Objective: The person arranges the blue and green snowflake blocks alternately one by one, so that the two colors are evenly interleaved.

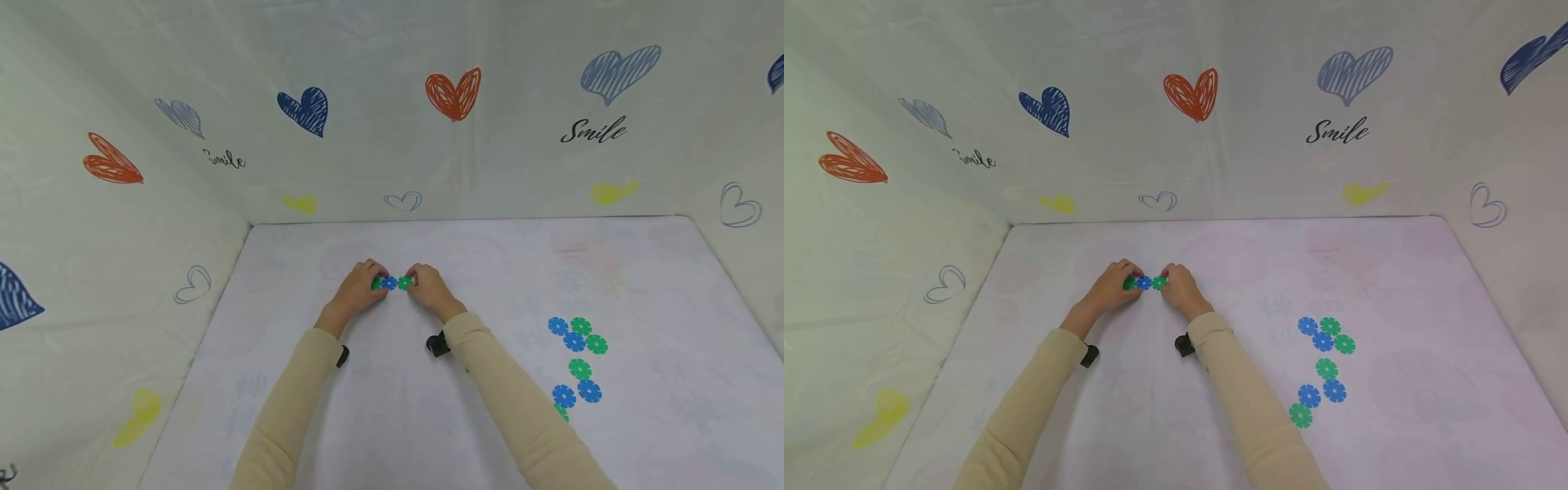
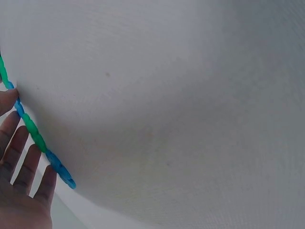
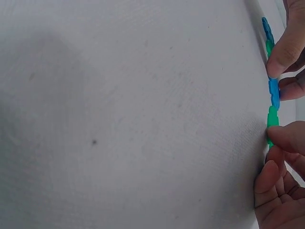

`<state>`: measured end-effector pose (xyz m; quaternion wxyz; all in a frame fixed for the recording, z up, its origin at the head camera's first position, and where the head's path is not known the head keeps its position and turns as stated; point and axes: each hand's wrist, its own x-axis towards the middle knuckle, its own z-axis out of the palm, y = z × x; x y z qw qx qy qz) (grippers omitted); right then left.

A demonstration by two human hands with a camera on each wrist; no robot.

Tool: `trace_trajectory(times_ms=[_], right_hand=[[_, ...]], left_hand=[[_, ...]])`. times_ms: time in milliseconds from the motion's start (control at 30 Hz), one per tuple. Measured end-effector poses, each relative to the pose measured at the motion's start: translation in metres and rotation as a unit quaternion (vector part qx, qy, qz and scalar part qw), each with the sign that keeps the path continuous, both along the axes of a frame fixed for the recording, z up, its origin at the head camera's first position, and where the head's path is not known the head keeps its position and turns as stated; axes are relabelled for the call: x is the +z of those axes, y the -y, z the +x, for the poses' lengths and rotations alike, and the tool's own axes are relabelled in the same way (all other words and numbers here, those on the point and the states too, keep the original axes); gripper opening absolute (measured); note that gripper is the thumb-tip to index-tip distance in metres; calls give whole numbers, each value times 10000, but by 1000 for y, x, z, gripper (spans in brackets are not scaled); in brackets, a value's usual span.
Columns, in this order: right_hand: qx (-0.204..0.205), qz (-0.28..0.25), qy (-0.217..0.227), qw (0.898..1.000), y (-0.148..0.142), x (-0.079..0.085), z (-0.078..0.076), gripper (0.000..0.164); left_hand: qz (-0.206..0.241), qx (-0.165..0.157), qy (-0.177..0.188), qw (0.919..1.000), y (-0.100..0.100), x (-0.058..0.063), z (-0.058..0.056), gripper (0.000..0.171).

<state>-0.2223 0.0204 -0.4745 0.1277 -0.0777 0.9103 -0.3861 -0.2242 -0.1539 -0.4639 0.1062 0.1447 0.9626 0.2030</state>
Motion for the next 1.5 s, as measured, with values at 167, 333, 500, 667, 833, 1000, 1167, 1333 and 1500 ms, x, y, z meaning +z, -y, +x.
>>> trace_trajectory(times_ms=[167,333,500,667,833,1000,1167,1333,1500], right_hand=[[26,7,-30,10000,0,0,1,28],[47,25,18,10000,0,-1,1,28],[14,21,101,9999,0,0,1,28],[32,18,127,9999,0,1,2,29],[65,34,83,9999,0,2,2,28],[70,30,49,10000,-1,3,2,27],[82,-8,41,10000,-1,4,2,27],[111,-30,32,9999,-1,3,2,27],[88,-30,62,9999,-1,2,2,27]], left_hand=[[7,25,47,10000,-1,0,0,31],[31,43,90,9999,-1,2,1,32],[56,30,93,9999,-1,2,2,31],[52,11,71,10000,0,3,2,31],[99,43,85,9999,-1,4,2,31],[90,18,37,10000,0,4,1,31],[84,-10,12,10000,0,3,1,31],[70,0,23,10000,0,3,1,31],[73,12,58,10000,-1,4,1,32]])
